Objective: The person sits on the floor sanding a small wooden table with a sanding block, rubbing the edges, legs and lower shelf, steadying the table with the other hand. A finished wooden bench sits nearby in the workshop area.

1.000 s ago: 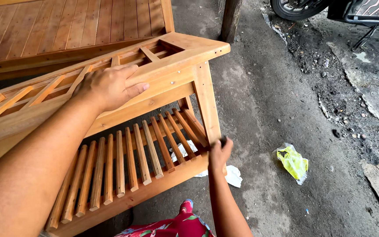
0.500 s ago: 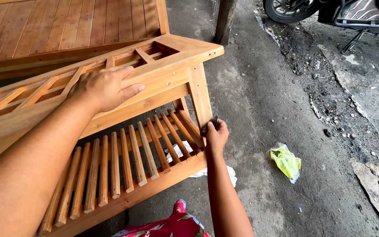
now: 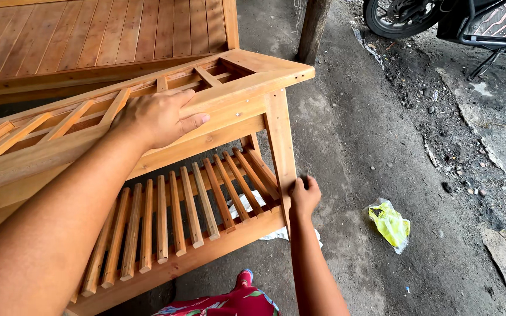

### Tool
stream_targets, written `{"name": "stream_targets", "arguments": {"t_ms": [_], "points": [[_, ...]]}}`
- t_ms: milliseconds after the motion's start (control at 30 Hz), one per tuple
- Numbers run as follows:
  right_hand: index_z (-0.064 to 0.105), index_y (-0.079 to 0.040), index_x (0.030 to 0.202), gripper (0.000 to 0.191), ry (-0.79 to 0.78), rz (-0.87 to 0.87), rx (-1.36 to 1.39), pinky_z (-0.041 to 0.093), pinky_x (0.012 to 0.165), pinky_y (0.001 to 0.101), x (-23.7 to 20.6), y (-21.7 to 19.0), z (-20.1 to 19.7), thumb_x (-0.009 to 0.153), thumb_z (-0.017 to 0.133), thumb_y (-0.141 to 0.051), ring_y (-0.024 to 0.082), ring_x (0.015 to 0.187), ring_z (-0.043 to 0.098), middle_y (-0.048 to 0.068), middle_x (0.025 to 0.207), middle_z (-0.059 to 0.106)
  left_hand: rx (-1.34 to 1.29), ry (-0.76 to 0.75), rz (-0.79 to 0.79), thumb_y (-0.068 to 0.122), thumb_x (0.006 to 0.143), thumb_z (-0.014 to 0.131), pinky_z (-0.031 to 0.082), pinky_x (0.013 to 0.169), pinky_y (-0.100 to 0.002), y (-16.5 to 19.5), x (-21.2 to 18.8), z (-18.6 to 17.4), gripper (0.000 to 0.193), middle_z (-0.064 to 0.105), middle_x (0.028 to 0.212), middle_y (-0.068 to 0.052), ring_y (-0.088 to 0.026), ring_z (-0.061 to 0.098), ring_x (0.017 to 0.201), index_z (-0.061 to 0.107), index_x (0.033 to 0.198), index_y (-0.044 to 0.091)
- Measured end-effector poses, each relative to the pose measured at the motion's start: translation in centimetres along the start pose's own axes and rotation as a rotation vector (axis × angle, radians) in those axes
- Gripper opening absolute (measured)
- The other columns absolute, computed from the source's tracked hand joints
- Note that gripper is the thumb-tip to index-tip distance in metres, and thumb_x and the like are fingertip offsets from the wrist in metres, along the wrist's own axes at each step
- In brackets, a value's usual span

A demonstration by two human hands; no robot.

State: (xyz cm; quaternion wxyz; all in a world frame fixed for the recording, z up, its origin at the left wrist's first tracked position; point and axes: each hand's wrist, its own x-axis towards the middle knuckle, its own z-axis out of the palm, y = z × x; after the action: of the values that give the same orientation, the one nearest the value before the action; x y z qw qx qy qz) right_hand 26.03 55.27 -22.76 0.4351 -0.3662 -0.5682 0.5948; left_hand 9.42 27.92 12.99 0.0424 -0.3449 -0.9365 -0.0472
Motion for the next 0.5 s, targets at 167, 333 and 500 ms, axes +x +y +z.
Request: {"name": "stream_targets", "arguments": {"t_ms": [167, 333, 500], "points": [[0.07, 0.005, 0.105, 0.014, -0.077, 0.341, 0.266, 0.044, 0.049, 0.031, -2.3, 1.3, -3.3, 0.095, 0.062, -0.002, 0.016, 0.056, 0.055, 0.007, 0.071, 0.061, -0.003, -0.007, -0.01, 0.076, 0.088, 0.052, 0.047, 0.103, -0.055, 0.2, -0.2, -0.1, 0.082, 0.062, 0.14, -0.013, -0.036, 0.06, 0.125, 0.051, 0.15, 0.022], [0.06, -0.005, 0.107, 0.012, 0.162, 0.919, 0.165, 0.049, 0.049, 0.0362, -5.2, 6.7, -9.2, 0.096, 0.056, -0.001, 0.02, 0.057, 0.059, 0.005, 0.075, 0.063, -0.019, 0.008, 0.003, 0.074, 0.09, 0.052, 0.047, 0.104, -0.055, 0.5, -0.4, -0.4, 0.08, 0.063, 0.14, -0.012, -0.035, 0.061, 0.125, 0.052, 0.149, 0.021], [0.067, 0.005, 0.107, 0.015, 0.03, 0.409, 0.118, 0.046, 0.047, 0.0356, -1.8, 3.2, -3.5, 0.094, 0.059, 0.0, 0.021, 0.055, 0.056, 0.013, 0.074, 0.061, 0.01, -0.04, -0.041, 0.075, 0.09, 0.052, 0.046, 0.105, -0.055, 0.8, -0.1, -0.4, 0.08, 0.062, 0.14, -0.012, -0.036, 0.06, 0.126, 0.051, 0.15, 0.023]]}}
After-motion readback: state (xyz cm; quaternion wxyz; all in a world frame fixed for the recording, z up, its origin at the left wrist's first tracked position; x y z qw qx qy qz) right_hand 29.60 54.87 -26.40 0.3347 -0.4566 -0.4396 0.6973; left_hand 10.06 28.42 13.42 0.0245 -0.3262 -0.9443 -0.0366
